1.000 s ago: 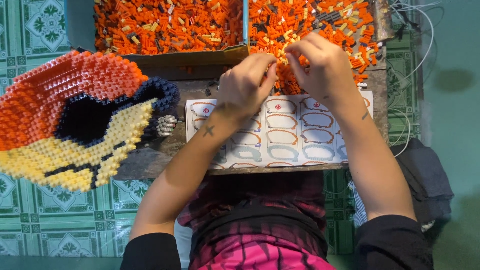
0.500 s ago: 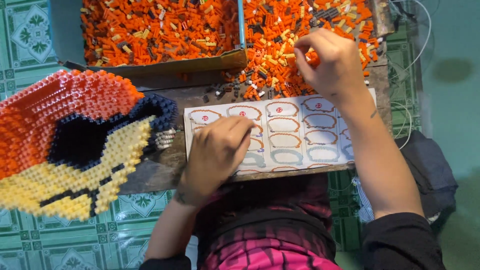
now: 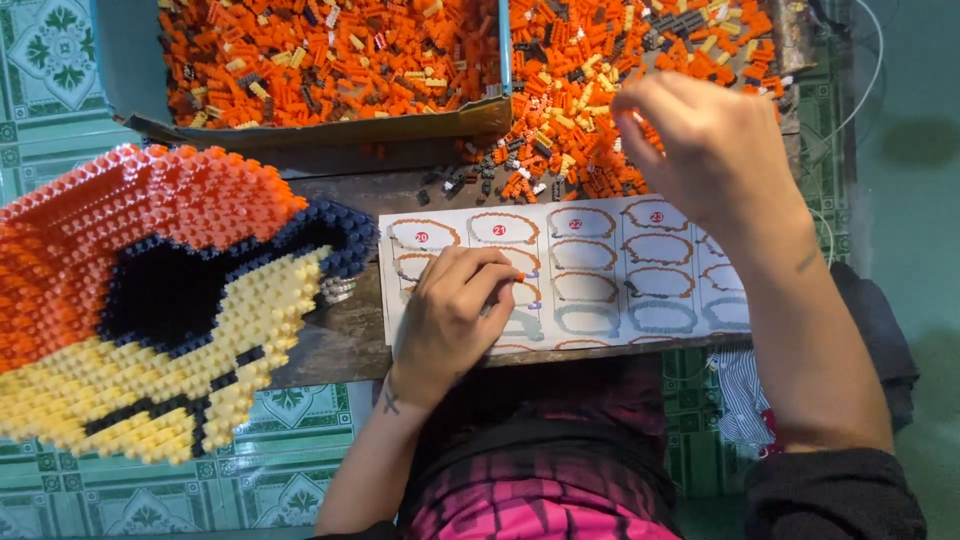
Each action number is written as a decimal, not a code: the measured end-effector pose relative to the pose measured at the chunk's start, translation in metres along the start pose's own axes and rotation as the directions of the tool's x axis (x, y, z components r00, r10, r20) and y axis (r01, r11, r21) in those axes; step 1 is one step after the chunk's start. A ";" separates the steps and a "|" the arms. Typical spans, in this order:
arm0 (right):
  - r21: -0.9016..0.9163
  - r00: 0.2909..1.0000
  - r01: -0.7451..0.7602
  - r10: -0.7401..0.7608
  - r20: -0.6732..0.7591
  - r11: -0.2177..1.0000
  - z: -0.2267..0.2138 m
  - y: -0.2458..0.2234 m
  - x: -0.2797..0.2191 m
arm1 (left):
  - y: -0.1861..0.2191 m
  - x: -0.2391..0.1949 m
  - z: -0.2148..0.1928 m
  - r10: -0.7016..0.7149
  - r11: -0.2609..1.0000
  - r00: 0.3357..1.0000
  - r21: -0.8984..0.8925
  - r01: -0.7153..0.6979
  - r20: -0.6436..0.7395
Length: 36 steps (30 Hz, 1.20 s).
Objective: Assembling small interlocking plastic toy pieces into a chain and larger structures using a template guide.
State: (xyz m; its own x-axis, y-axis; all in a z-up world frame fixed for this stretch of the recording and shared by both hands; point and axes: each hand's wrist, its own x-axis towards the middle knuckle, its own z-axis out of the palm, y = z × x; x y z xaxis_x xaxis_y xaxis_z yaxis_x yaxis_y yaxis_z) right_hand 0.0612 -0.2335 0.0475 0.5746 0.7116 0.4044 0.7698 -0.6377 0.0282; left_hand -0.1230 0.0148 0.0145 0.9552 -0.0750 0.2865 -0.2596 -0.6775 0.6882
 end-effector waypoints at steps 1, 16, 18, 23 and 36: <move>0.044 1.000 -0.003 0.002 0.019 0.999 -0.007 -0.005 0.000 | 0.001 0.000 -0.001 0.004 1.000 1.000 -0.013 -0.004 0.006; 0.322 0.991 -0.123 0.102 0.083 0.939 0.005 -0.118 -0.064 | -0.005 0.004 -0.002 -0.003 1.000 1.000 0.001 0.003 0.030; 0.366 0.991 -0.134 0.119 0.064 0.921 0.007 -0.118 -0.063 | -0.006 0.003 -0.001 -0.008 1.000 0.999 -0.001 0.009 0.032; 0.514 0.983 -0.175 0.176 0.046 0.840 0.008 -0.123 -0.056 | -0.005 0.004 -0.005 -0.014 1.000 0.999 0.009 0.014 0.043; 0.556 0.985 -0.166 0.164 0.054 0.814 0.014 -0.124 -0.056 | -0.010 0.001 -0.001 0.013 0.999 1.000 0.051 -0.015 0.021</move>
State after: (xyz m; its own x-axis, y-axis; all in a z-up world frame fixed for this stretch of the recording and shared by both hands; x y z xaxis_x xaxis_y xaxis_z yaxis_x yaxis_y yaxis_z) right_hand -0.0627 -0.1906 0.0086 0.7074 0.6118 0.3540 0.6859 -0.4731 -0.5529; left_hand -0.1191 0.0218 0.0085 0.9543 -0.0993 0.2818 -0.2658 -0.7129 0.6490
